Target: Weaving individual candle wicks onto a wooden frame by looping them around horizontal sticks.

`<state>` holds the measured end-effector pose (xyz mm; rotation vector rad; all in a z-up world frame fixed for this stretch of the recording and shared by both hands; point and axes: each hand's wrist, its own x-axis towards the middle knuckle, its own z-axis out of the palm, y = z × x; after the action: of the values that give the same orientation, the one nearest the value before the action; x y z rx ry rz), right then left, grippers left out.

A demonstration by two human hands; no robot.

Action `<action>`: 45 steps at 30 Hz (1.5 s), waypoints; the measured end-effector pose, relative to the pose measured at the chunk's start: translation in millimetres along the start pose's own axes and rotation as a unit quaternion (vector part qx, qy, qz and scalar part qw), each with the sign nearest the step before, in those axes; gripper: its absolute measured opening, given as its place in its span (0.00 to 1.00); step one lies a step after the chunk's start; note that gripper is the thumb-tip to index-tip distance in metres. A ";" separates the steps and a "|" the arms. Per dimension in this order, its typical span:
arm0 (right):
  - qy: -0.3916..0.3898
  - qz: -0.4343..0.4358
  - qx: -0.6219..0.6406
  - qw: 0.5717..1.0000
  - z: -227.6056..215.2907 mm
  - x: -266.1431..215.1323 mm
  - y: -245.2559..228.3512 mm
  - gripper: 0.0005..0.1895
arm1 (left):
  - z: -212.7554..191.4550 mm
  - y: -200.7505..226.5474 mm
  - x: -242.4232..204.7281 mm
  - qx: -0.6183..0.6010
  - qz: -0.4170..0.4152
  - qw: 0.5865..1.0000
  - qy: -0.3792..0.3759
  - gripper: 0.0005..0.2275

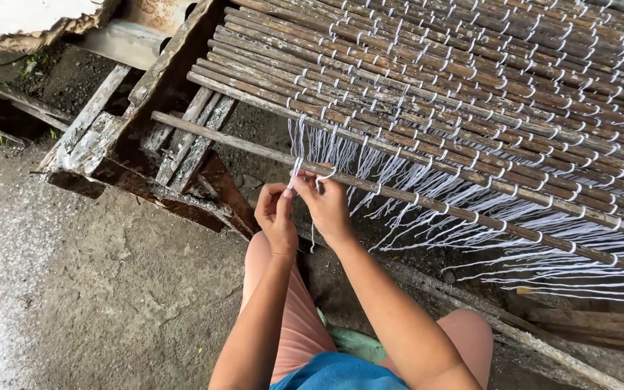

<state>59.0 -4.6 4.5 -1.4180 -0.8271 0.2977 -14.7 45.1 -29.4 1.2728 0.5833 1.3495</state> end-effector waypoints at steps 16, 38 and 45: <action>0.000 0.197 0.300 0.933 -13.6 -19.3 -38.3 0.23 | 16.5 11.5 27.9 -0.014 -0.006 0.997 0.069 0.05; 0.012 0.207 0.220 0.953 -12.7 -11.9 -9.8 0.40 | 6.8 6.7 27.2 0.020 -0.011 1.000 -0.004 0.07; -0.102 0.216 -0.090 0.967 -28.3 -116.0 129.1 0.24 | 5.6 3.9 30.2 0.017 -0.024 1.000 -0.010 0.06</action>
<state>33.7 -77.8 -153.5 -1.7557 -0.7173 0.7272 -4.5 70.0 -14.0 1.2903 0.6228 1.2903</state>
